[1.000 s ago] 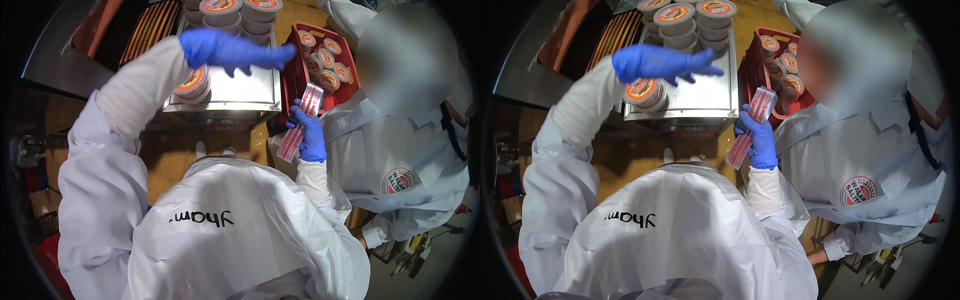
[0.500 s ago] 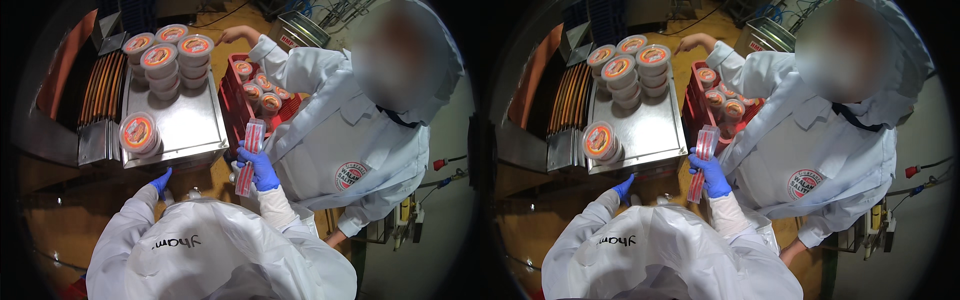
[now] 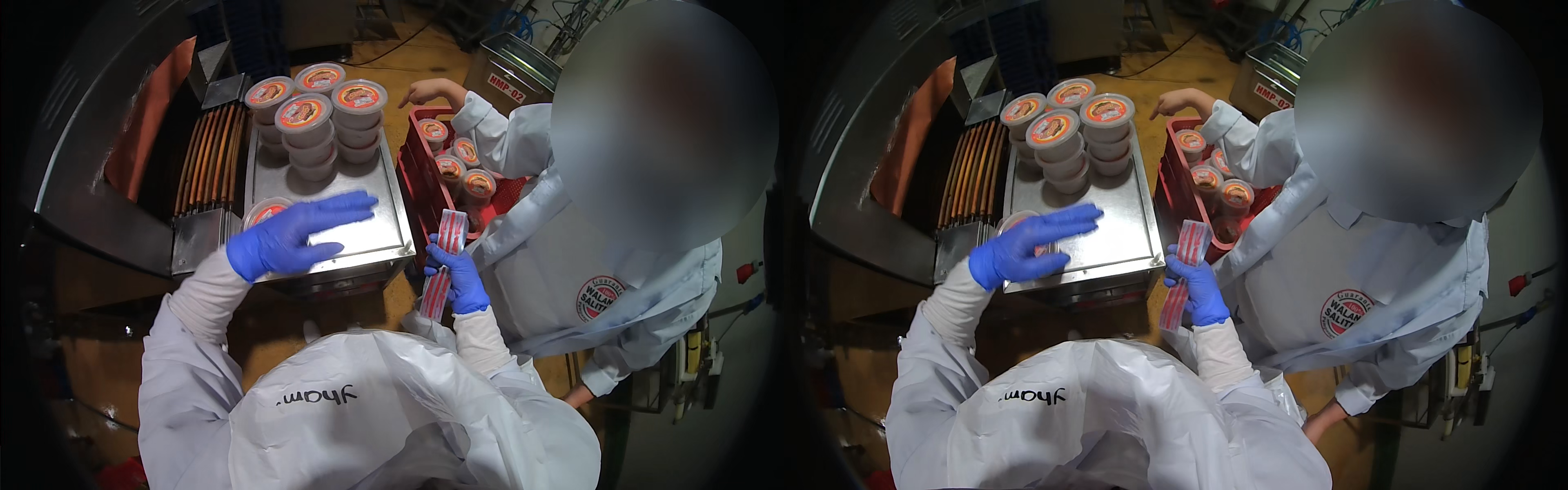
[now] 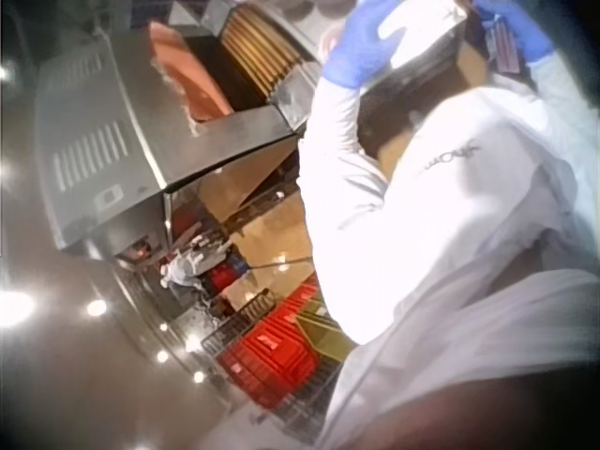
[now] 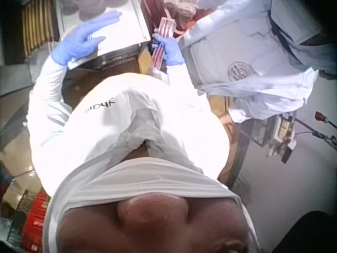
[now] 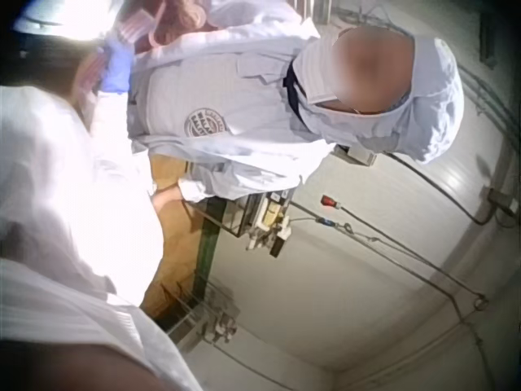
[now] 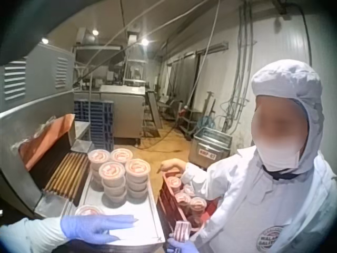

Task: The person applies adhesive labels to the lids of round plastic containers on a metal tray. They peel each label from its backing, position it on a container lid, and smooth it down. A coworker nearby handles similar containers in a red basket.

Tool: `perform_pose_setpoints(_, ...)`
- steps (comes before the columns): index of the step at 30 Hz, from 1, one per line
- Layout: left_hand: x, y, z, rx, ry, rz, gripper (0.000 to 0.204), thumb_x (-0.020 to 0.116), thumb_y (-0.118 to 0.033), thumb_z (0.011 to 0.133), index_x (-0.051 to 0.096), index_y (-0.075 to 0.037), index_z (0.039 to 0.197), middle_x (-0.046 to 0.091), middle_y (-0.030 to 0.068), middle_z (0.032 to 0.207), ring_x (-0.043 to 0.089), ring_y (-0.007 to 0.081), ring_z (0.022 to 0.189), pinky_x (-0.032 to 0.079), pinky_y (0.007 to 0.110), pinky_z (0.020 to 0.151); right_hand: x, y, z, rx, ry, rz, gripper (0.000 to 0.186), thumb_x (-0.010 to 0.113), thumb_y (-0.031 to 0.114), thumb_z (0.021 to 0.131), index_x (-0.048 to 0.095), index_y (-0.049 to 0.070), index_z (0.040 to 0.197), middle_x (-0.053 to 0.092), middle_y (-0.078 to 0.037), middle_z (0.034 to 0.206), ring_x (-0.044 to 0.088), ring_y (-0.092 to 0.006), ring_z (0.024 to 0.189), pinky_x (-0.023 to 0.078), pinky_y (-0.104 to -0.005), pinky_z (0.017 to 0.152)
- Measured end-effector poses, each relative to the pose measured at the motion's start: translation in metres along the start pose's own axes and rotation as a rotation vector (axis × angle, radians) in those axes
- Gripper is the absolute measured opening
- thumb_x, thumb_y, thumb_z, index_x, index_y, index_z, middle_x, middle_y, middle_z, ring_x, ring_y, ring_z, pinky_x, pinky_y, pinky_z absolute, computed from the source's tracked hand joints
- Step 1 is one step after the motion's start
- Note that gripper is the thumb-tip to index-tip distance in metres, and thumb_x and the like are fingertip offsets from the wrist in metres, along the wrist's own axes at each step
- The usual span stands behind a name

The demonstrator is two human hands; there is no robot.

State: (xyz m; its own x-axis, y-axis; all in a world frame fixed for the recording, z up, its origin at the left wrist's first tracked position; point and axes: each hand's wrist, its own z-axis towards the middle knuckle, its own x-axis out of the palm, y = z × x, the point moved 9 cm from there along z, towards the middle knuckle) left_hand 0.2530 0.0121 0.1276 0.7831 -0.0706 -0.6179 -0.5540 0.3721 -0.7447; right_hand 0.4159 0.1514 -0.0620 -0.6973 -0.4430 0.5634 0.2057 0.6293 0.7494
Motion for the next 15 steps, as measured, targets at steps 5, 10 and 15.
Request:
perform_pose_setpoints(5, -0.233, -0.090, 0.043, 0.300, -0.526, -0.164, 0.051, 0.053, -0.026, 0.084, 0.045, 0.000, 0.127, 0.039, 0.0161, 0.135, 0.034, 0.0279, 0.128, 0.023, 0.038, 0.106, 0.016, 0.000, -0.003, -0.014, 0.054, -0.014, 0.028, 0.063, 0.004, 0.080, 0.051, 0.004, 0.106, 0.052, 0.001, 0.075, 0.045, -0.0067, 0.057, 0.040, -0.0230, 0.051)
perform_pose_setpoints(10, -0.372, -0.078, 0.078, 0.140, -0.598, -0.152, 0.057, 0.051, -0.035, 0.082, 0.046, 0.000, 0.126, 0.042, 0.0160, 0.132, 0.037, 0.0283, 0.124, 0.026, 0.039, 0.104, 0.015, -0.005, -0.004, -0.043, 0.042, 0.018, 0.031, 0.064, 0.004, 0.079, 0.050, 0.003, 0.107, 0.053, -0.001, 0.077, 0.048, -0.0082, 0.059, 0.041, -0.0232, 0.053)
perform_pose_setpoints(15, -0.424, -0.089, 0.118, 0.047, -0.550, -0.119, 0.063, 0.049, -0.044, 0.080, 0.047, 0.001, 0.124, 0.045, 0.0159, 0.129, 0.040, 0.0286, 0.121, 0.029, 0.040, 0.102, -0.019, -0.012, -0.019, -0.047, -0.058, 0.107, 0.031, 0.065, 0.004, 0.078, 0.052, 0.004, 0.106, 0.054, -0.002, 0.079, 0.049, -0.0089, 0.061, 0.042, -0.0228, 0.054)
